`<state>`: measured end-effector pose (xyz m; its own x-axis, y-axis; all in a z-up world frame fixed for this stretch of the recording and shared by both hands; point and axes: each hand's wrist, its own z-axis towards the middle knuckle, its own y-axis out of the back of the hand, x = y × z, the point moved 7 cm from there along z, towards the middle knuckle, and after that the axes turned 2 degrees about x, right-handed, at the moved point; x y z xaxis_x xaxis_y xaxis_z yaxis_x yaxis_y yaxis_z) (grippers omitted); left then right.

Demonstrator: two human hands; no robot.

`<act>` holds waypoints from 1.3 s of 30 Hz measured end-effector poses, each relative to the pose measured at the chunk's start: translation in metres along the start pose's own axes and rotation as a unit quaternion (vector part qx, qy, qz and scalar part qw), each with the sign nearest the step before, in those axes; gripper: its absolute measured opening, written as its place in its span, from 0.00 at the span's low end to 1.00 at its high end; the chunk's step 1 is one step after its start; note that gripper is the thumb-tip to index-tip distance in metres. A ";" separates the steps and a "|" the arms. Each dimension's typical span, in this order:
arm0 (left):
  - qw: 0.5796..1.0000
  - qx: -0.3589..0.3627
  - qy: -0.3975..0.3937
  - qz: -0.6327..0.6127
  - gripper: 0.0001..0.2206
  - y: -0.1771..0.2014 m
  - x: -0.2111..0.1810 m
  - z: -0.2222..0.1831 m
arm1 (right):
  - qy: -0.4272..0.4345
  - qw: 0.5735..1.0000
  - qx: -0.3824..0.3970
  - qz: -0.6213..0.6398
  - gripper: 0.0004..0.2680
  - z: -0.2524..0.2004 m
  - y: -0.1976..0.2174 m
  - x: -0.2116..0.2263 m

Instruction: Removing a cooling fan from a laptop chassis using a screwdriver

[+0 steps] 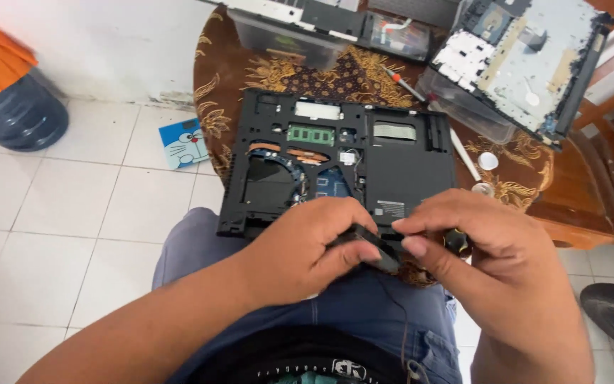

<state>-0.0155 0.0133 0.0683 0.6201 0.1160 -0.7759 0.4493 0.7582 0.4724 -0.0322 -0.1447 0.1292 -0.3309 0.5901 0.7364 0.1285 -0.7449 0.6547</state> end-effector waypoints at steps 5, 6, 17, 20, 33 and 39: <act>0.995 0.043 0.042 -0.083 0.23 -0.006 -0.010 -0.011 | -0.040 0.995 0.002 0.086 0.07 -0.018 -0.019 -0.006; 0.994 0.058 0.013 -0.090 0.23 -0.007 -0.016 -0.011 | -0.050 0.993 -0.014 0.111 0.07 -0.025 -0.019 -0.010; 0.960 0.198 -0.003 -0.199 0.21 -0.040 -0.021 -0.017 | -0.116 0.929 -0.093 0.338 0.04 -0.102 -0.045 -0.091; 0.961 0.189 0.022 -0.200 0.31 -0.042 -0.016 -0.019 | -0.125 0.933 -0.177 0.288 0.05 -0.103 -0.051 -0.085; 0.713 0.078 0.311 -0.624 0.12 -0.111 0.005 -0.051 | 0.014 0.968 -0.249 0.031 0.05 -0.080 -0.053 -0.034; 0.336 0.119 0.428 -0.830 0.21 -0.148 0.001 -0.072 | 0.193 0.960 -0.109 -0.168 0.05 -0.082 -0.049 -0.046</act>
<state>-0.1281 -0.0525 -0.0325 -0.9795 -0.1213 0.1609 -0.1804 0.1729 -0.9683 -0.1004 -0.1606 0.0491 -0.6468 0.6811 0.3432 -0.2323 -0.6045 0.7620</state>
